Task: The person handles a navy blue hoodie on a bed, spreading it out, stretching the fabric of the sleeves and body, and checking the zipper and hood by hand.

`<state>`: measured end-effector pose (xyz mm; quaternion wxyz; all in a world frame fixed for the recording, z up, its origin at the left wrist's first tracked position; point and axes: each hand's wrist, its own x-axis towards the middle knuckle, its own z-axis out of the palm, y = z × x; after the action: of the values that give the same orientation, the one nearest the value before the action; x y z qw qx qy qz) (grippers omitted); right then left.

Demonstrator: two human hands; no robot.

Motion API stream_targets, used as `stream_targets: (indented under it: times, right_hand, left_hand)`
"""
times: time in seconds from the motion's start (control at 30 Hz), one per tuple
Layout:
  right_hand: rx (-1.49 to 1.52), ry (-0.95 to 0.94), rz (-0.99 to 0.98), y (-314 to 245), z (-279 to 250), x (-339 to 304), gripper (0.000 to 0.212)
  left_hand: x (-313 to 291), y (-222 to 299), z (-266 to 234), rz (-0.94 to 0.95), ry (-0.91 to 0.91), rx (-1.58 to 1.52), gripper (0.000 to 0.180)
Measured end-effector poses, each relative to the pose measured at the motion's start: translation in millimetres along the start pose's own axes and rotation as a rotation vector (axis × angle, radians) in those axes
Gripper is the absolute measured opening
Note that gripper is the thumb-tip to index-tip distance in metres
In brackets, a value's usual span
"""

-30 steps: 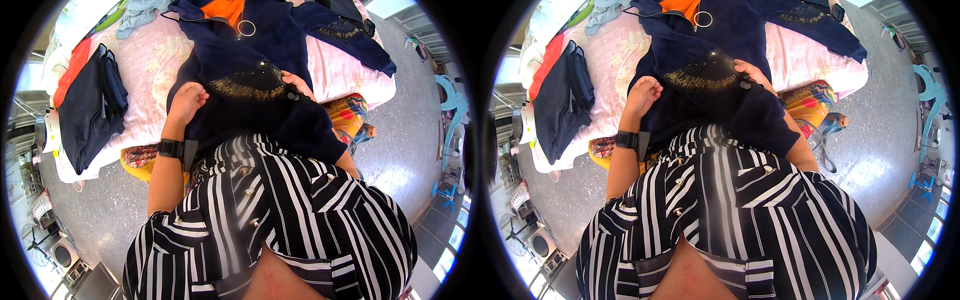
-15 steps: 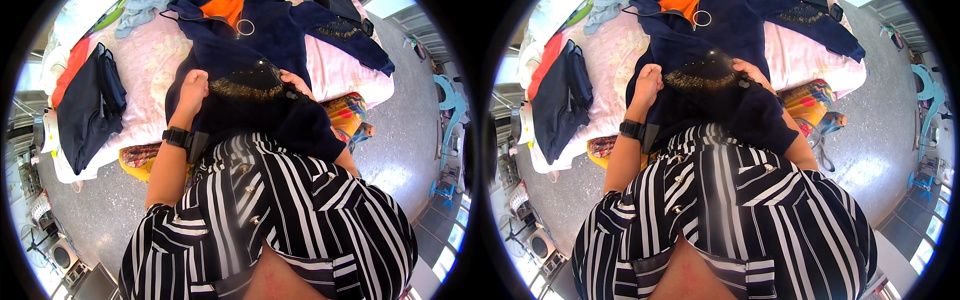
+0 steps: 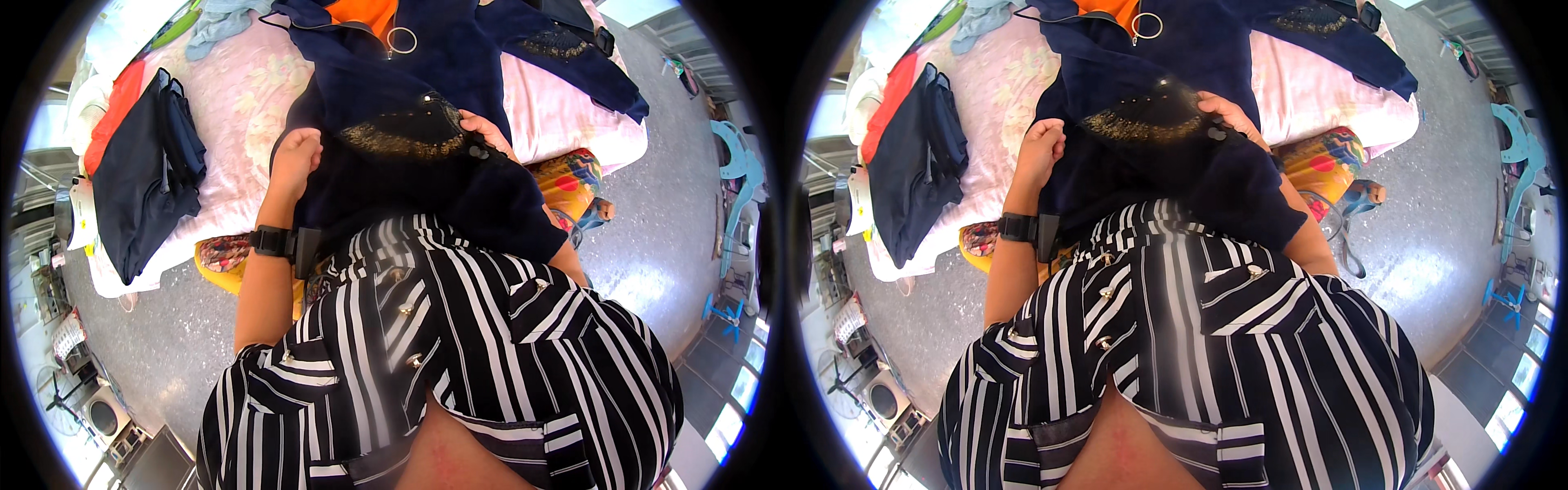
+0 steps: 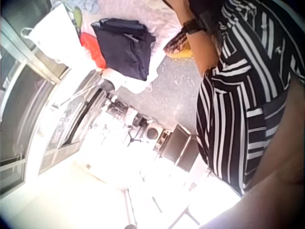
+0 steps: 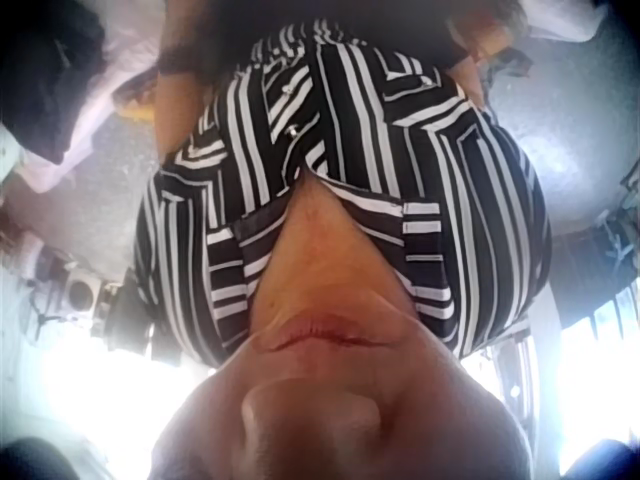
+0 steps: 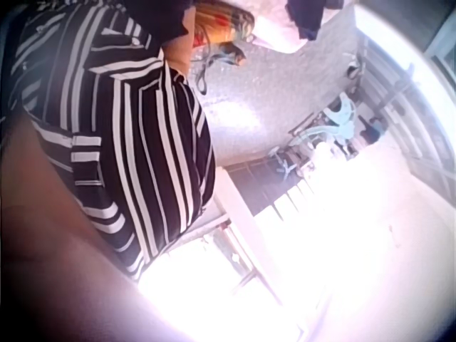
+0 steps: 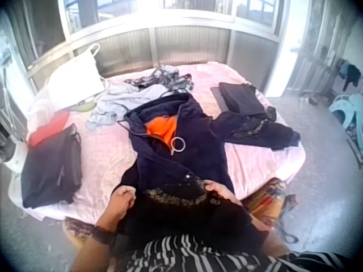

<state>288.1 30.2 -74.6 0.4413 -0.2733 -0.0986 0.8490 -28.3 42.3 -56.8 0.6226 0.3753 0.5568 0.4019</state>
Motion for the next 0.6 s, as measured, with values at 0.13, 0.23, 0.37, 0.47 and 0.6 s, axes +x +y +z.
stream_targets:
  times: [0.13,0.23,0.37,0.47,0.6]
  right_hand:
    - [-0.017,-0.047,0.008,-0.6,7.0,-1.2,0.028]
    - [0.005,-0.010,-0.005,1.6,0.9,-2.0,0.028]
    - [0.030,0.032,-0.002,3.5,-1.7,-1.0,0.029]
    - [0.000,-0.039,0.026,-0.7,15.8,-4.9,0.030]
    - [-0.086,-0.063,0.000,-4.3,28.5,-8.5,0.029]
  left_hand:
    - [-2.0,-8.4,-3.6,0.173,0.013,0.510,0.020]
    - [-1.5,-8.3,4.9,0.384,-0.013,0.777,0.020]
    - [-4.4,-9.2,-0.9,0.250,-0.022,0.658,0.019]
    - [-8.1,-7.7,-4.1,0.128,0.046,0.399,0.020]
    - [-0.4,-10.7,2.4,0.382,0.162,0.552,0.025]
